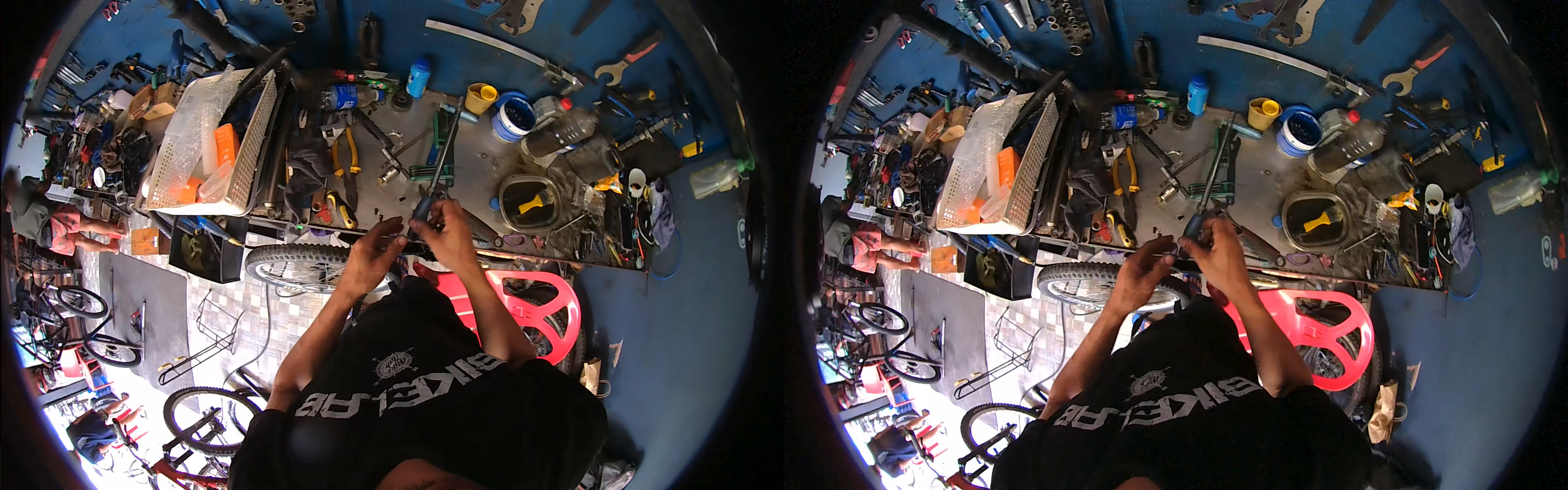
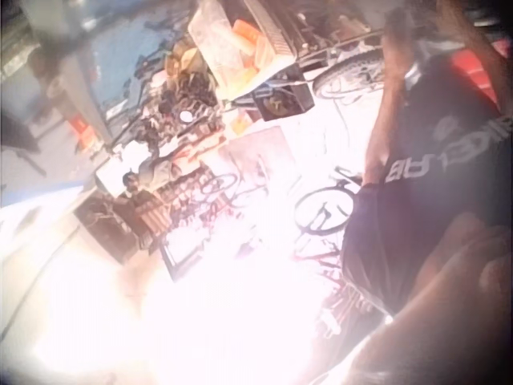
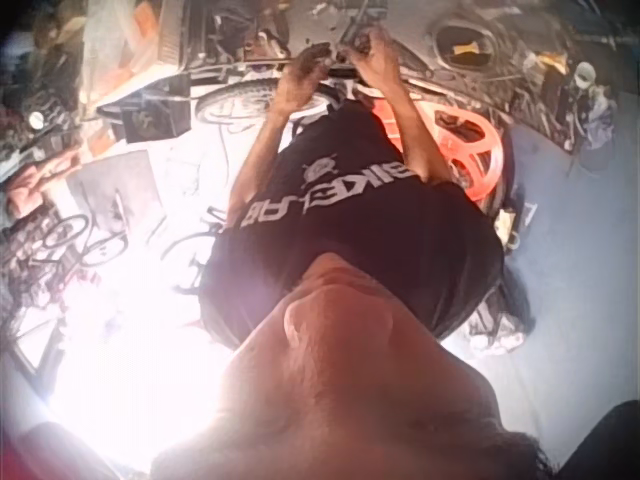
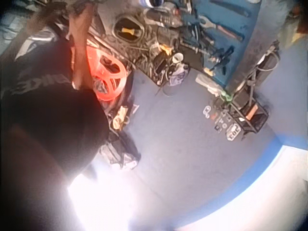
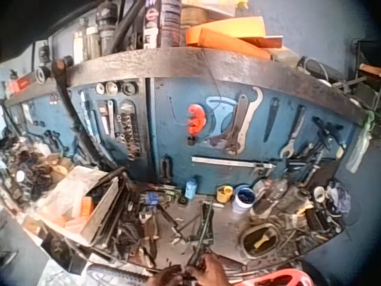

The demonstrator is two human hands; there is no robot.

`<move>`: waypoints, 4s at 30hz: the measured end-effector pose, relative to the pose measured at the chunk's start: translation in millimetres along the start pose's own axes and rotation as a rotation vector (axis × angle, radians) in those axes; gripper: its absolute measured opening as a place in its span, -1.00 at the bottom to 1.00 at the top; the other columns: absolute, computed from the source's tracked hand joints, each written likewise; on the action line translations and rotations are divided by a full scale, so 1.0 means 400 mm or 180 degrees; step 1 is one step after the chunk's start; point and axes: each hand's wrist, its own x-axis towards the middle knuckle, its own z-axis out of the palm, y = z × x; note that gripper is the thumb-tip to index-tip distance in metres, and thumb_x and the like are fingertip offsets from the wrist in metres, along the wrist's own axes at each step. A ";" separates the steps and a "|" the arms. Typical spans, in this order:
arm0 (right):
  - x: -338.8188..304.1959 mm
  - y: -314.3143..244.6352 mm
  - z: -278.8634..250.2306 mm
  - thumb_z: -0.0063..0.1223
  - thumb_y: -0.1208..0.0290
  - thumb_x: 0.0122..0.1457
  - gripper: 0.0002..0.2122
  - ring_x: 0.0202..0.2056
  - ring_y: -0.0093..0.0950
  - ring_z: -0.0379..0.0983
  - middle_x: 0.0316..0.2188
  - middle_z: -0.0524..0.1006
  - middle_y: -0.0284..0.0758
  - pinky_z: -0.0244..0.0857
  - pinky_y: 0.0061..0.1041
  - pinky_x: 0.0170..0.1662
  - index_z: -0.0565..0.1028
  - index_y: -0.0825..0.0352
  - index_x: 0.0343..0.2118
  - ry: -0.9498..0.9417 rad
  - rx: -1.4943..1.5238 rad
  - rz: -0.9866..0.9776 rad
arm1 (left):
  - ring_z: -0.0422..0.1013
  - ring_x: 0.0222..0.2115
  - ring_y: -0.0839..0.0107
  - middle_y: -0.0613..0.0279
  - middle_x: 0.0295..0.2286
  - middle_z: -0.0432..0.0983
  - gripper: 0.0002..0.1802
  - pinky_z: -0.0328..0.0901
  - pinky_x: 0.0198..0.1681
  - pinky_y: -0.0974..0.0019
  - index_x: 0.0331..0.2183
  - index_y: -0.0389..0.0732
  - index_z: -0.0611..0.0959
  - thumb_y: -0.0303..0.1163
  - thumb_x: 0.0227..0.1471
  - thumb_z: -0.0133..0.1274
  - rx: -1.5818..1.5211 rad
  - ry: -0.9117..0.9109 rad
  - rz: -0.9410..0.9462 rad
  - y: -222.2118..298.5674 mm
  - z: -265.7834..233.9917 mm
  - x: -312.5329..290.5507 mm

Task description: The person organizes bicycle parts and tools on a workbench. They move a bicycle wheel, handle a red parts bin, and use a small tool to sort components inside the bin.

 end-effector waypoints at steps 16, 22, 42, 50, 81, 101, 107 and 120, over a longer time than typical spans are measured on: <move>0.141 0.130 0.001 0.40 -0.01 0.17 -0.46 -0.03 0.09 0.62 -0.05 0.59 0.05 0.49 0.03 0.02 0.59 0.41 -0.02 -0.0256 -0.1452 0.0247 | 0.68 -0.10 0.31 -0.01 -0.11 0.77 -0.58 0.54 -0.03 0.23 0.14 -0.28 0.70 -0.27 0.37 0.25 0.0702 0.0436 0.0007 -0.045 -0.112 -0.101; 0.223 0.149 0.006 0.39 0.06 0.16 -0.52 -0.11 0.08 0.63 -0.11 0.62 0.00 0.51 0.02 -0.02 0.62 0.36 -0.02 0.0096 -0.2180 -0.0326 | 0.68 -0.04 0.04 -0.11 -0.04 0.72 -0.57 0.56 0.03 0.09 0.13 -0.26 0.71 -0.25 0.33 0.25 0.1375 0.0431 -0.0407 -0.104 -0.147 -0.171; -0.324 -0.124 0.431 0.35 0.42 0.25 -0.74 -0.03 -0.08 0.53 -0.12 0.63 -0.15 0.37 -0.11 0.10 0.64 0.29 -0.02 -0.1400 -0.1623 -0.1120 | 0.36 0.27 0.13 0.17 0.22 0.51 -0.46 0.19 0.34 -0.15 0.24 0.01 0.57 -0.28 0.23 0.11 0.4305 -0.0321 -0.0156 -0.791 -0.510 -0.183; -0.292 -0.050 0.709 0.35 0.35 0.27 -0.75 -0.14 -0.13 0.61 -0.22 0.66 -0.19 0.47 -0.16 -0.04 0.65 0.30 -0.04 -0.1931 -0.1047 -0.1023 | 0.50 -0.06 0.18 0.16 -0.07 0.56 -0.61 0.31 0.05 0.07 0.03 0.17 0.71 -0.28 0.14 0.17 0.4071 0.0095 0.0140 -0.770 -0.710 -0.717; 0.573 1.277 1.756 -0.04 -0.18 0.46 -0.41 0.31 -0.35 0.41 0.30 0.50 -0.14 0.34 -0.21 0.34 0.45 0.09 0.38 0.0224 0.1665 0.2623 | 0.42 -0.43 0.55 0.50 -0.43 0.30 -0.78 0.29 -0.35 0.40 -0.47 0.28 0.54 -0.20 -0.18 0.28 0.4236 0.0175 -0.0092 -0.810 -0.883 -0.953; 0.547 1.181 1.751 -0.06 0.18 0.35 -0.58 -0.13 -0.08 0.71 -0.06 0.69 -0.06 0.77 -0.17 -0.16 0.62 0.41 0.03 0.0773 0.3698 0.3159 | 0.41 -0.40 0.61 0.59 -0.42 0.32 -0.79 0.28 -0.39 0.46 -0.46 0.37 0.56 -0.17 -0.20 0.25 0.4167 0.0280 -0.0047 -0.817 -0.899 -0.960; 0.378 1.070 1.668 -0.04 0.18 0.31 -0.56 -0.10 -0.07 0.71 -0.03 0.70 -0.12 0.73 -0.09 0.01 0.62 0.41 0.05 0.0463 0.4254 0.3634 | 0.39 -0.43 0.50 0.53 -0.42 0.38 -0.78 0.29 -0.43 0.38 -0.39 0.29 0.58 -0.15 -0.20 0.21 0.4232 0.0098 0.0024 -0.813 -0.908 -0.955; -0.135 0.530 1.338 0.08 0.40 0.37 -0.72 0.00 -0.18 0.64 -0.04 0.69 -0.17 0.71 -0.19 0.08 0.60 0.35 0.07 -0.0145 0.4558 0.3571 | 0.41 -0.15 0.16 0.20 -0.24 0.39 -0.29 0.37 -0.07 0.05 -0.15 0.04 0.62 -0.10 -0.48 0.47 0.4005 -0.0118 -0.0528 -0.834 -1.000 -1.005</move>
